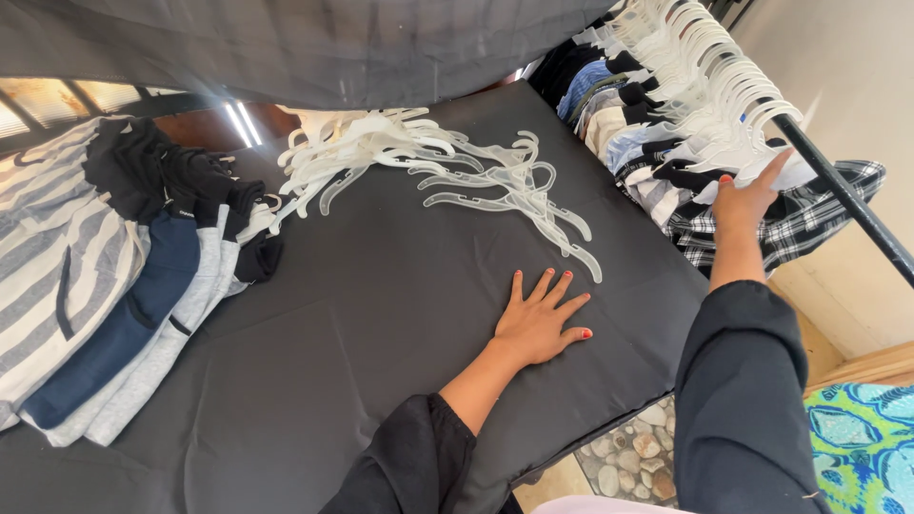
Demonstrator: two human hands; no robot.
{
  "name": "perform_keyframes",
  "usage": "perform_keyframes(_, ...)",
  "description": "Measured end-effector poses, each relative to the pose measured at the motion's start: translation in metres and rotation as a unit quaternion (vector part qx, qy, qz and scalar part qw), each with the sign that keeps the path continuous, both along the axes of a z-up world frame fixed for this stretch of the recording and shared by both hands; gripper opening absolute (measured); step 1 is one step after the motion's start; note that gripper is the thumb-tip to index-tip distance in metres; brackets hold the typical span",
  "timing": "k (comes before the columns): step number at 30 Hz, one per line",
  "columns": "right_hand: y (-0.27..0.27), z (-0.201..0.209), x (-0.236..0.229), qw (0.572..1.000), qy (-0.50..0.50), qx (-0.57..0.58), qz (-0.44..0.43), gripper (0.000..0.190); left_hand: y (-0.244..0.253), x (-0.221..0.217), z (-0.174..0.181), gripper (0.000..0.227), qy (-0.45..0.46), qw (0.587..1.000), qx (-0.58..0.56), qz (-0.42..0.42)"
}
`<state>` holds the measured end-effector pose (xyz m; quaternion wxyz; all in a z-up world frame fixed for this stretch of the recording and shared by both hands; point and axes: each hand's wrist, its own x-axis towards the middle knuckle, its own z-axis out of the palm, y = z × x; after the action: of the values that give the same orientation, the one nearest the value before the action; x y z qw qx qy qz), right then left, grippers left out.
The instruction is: Hanging shorts onto plastic hangers in a clothing store.
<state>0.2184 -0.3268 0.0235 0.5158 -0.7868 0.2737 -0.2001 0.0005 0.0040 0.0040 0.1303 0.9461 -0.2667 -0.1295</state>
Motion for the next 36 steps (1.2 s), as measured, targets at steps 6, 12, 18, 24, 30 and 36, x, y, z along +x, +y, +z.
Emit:
perform_keyframes(6,-0.005,-0.069,0.006,0.979,-0.186,-0.053,-0.063,0.084,0.000,-0.001,-0.003,0.073,-0.003,1.000,-0.012,0.008)
perform_keyframes(12,-0.013,-0.112,0.034,0.990,-0.111,-0.001,-0.092,0.066,-0.001,0.005,-0.035,0.069,-0.075,0.995,-0.061,0.013)
perform_keyframes(18,-0.012,-0.084,0.030,0.989,0.052,-0.109,-0.091,0.090,0.001,0.006,-0.036,0.068,-0.068,0.995,-0.077,0.012)
perform_keyframes(24,-0.032,-0.104,0.016,0.992,-0.067,-0.026,-0.107,0.045,0.001,0.008,-0.040,0.068,-0.069,0.994,-0.087,0.009)
perform_keyframes(30,-0.006,-0.079,-0.009,0.979,-0.107,0.173,-0.032,0.059,0.001,0.007,-0.039,0.067,-0.079,0.993,-0.092,0.013)
perform_keyframes(36,0.006,-0.087,0.032,0.969,-0.098,0.224,0.009,0.060,0.001,0.008,-0.040,0.067,-0.086,0.992,-0.088,0.012)
